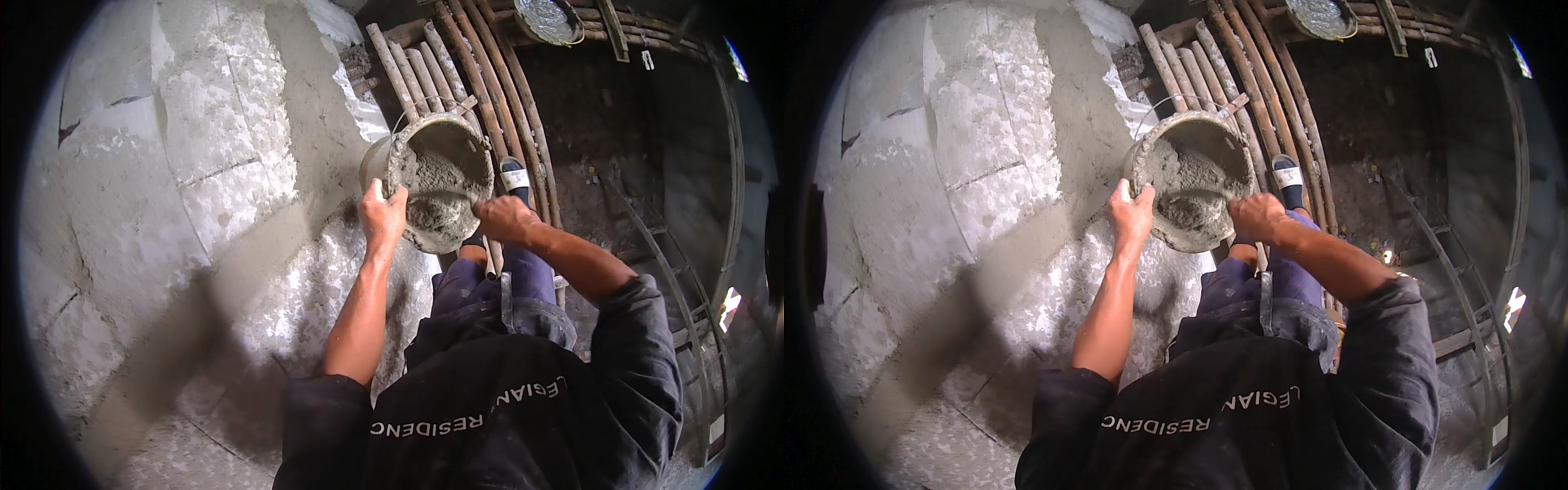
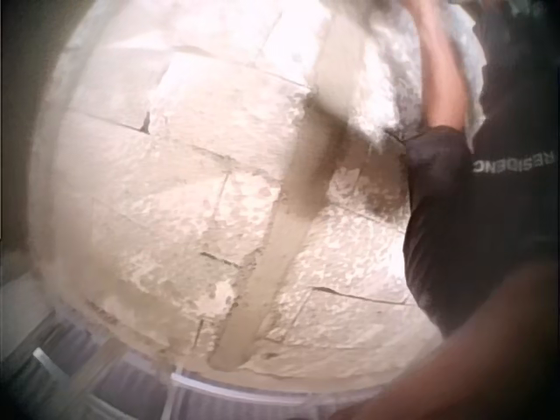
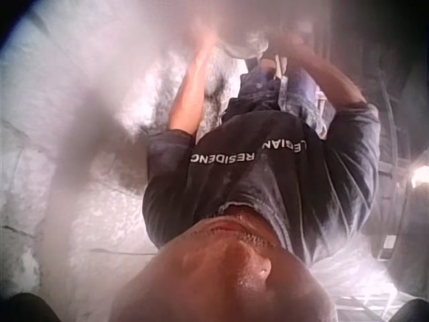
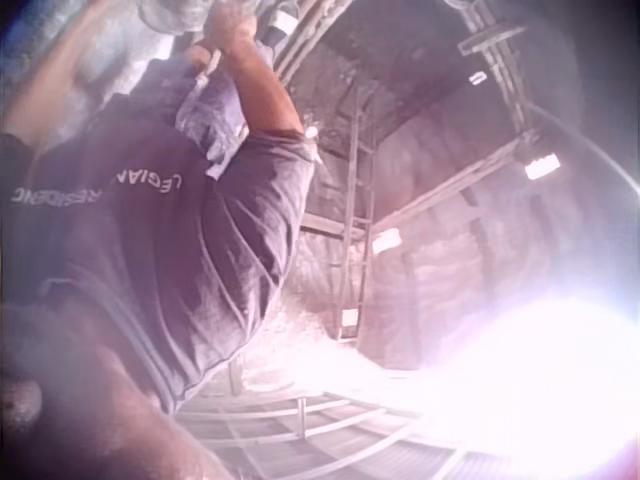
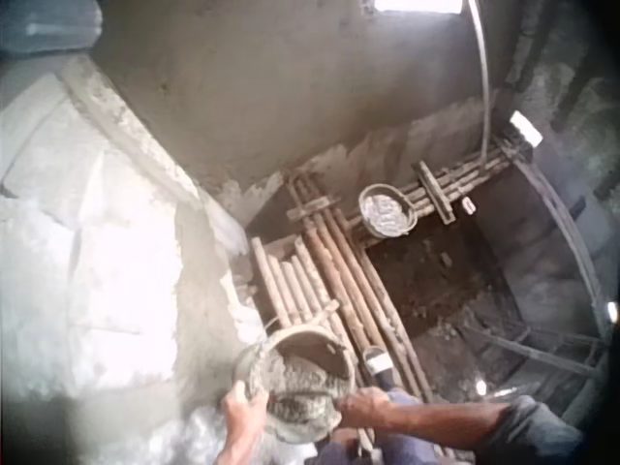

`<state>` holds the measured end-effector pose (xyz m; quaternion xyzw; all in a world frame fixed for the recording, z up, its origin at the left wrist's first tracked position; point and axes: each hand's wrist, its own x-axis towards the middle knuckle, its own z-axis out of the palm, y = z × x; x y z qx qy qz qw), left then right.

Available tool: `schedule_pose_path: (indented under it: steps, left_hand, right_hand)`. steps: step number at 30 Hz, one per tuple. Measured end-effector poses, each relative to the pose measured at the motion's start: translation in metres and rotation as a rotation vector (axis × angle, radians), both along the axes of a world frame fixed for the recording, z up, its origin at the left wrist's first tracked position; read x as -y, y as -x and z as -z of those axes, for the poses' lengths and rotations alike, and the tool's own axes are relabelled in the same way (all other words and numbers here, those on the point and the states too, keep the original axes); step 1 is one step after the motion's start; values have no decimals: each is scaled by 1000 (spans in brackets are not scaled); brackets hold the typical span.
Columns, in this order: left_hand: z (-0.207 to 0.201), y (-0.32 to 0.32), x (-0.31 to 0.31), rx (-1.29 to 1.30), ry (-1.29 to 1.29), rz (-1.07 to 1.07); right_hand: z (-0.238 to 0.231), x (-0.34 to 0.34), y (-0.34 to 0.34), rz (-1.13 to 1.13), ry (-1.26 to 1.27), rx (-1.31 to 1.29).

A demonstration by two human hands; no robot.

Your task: The person scoops cement from a bucket with a trowel and applies it to a concrete wall, smoothing the surface. The person works on a bamboo scaffold inside a building under construction.

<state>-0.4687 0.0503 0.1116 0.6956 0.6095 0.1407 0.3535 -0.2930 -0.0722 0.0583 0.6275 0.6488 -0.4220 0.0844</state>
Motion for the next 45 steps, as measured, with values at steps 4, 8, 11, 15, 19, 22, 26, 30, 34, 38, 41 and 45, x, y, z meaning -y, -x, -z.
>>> schedule_pose_path:
  steps: [4, 8, 11, 15, 19, 22, 26, 30, 34, 38, 41, 45]
  left_hand:
    - [-18, -17, -4, -49, -19, 123]
    - [-37, -42, -9, 180, 7, 236]
    - [-39, -35, -18, 284, 4, 285]
    - [-50, -17, -23, 226, -4, 218]
    - [-30, 5, -21, 293, 87, -42]
    - [-13, 6, -14, 398, 112, -233]
    - [14, 14, -9, 347, 196, -480]
    - [51, 41, 15, 277, 218, -536]
    - [59, 52, 45, 221, 268, -651]
    - [60, 80, 72, 118, 287, -586]
    - [65, 98, 88, 108, 303, -538]
    - [69, 114, 99, 115, 248, -587]
  right_hand:
    - [8, -37, -38, 298, -180, 176]
    - [21, -30, -33, 94, 122, 35]
    - [42, 0, -18, 119, -31, -298]
    - [20, 26, 2, 399, -73, -767]
    - [15, 18, 6, 439, 98, -760]
    - [0, 19, -7, 506, 73, -850]
    - [-13, 10, -22, 611, 197, -876]
    - [-47, -13, -35, 1120, 318, -975]
    - [-24, -53, -70, 1325, -73, -941]
    - [-20, -146, -104, 1422, -544, -668]
    - [-2, -227, -86, 1525, -824, -502]
    - [48, -333, 27, 1408, -1215, -160]
